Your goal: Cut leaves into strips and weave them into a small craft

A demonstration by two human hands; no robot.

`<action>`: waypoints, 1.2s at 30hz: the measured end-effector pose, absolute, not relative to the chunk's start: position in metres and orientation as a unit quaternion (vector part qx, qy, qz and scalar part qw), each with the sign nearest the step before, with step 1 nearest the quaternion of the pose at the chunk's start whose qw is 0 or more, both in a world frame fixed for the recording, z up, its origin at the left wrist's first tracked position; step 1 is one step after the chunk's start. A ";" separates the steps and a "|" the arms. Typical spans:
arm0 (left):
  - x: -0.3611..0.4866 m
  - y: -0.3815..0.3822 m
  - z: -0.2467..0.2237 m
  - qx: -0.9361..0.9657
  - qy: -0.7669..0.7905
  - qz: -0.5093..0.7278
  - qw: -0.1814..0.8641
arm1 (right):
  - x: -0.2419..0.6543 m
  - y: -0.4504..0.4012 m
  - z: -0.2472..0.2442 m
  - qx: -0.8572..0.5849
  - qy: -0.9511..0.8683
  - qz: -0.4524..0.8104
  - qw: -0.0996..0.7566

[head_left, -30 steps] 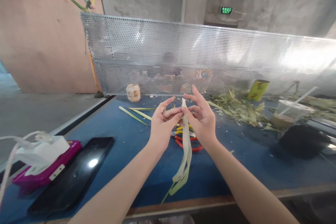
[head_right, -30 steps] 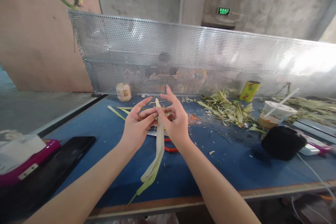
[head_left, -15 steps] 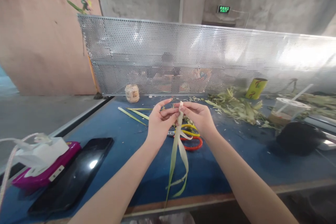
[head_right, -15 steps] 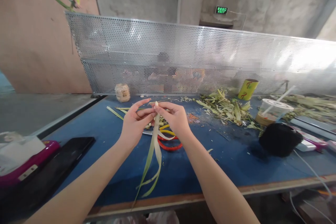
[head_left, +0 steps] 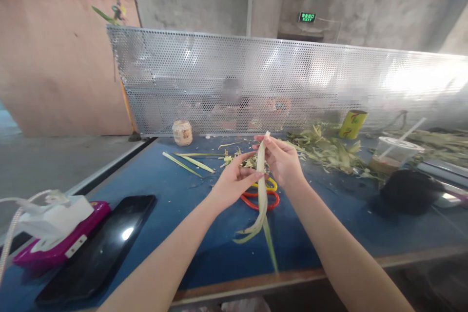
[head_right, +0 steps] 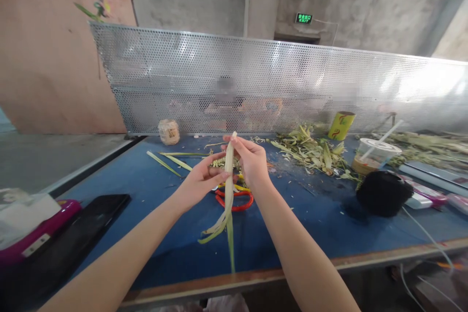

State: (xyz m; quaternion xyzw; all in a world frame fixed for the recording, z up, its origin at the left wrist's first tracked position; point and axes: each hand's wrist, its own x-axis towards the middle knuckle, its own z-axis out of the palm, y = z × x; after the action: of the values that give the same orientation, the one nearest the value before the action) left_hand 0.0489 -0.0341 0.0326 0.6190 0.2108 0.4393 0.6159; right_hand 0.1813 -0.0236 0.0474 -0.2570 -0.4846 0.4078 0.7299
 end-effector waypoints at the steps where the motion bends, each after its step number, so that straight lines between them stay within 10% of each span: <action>1: 0.048 -0.034 0.032 0.628 0.212 0.430 0.613 | 0.182 -0.024 0.049 -0.248 -0.468 0.417 0.738; 23: 0.038 -0.042 0.033 0.763 0.170 0.070 0.620 | 0.202 -0.015 0.053 -0.260 -0.328 0.271 0.867; 36: 0.058 -0.036 0.018 0.613 0.124 0.365 0.690 | 0.175 -0.030 0.049 -0.245 -0.459 0.376 0.766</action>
State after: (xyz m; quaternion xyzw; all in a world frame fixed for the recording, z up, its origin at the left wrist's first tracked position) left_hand 0.0579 -0.0359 0.0176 0.6126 0.1241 0.3648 0.6901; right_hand 0.1752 -0.0297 0.0489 -0.2453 -0.4593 0.3765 0.7662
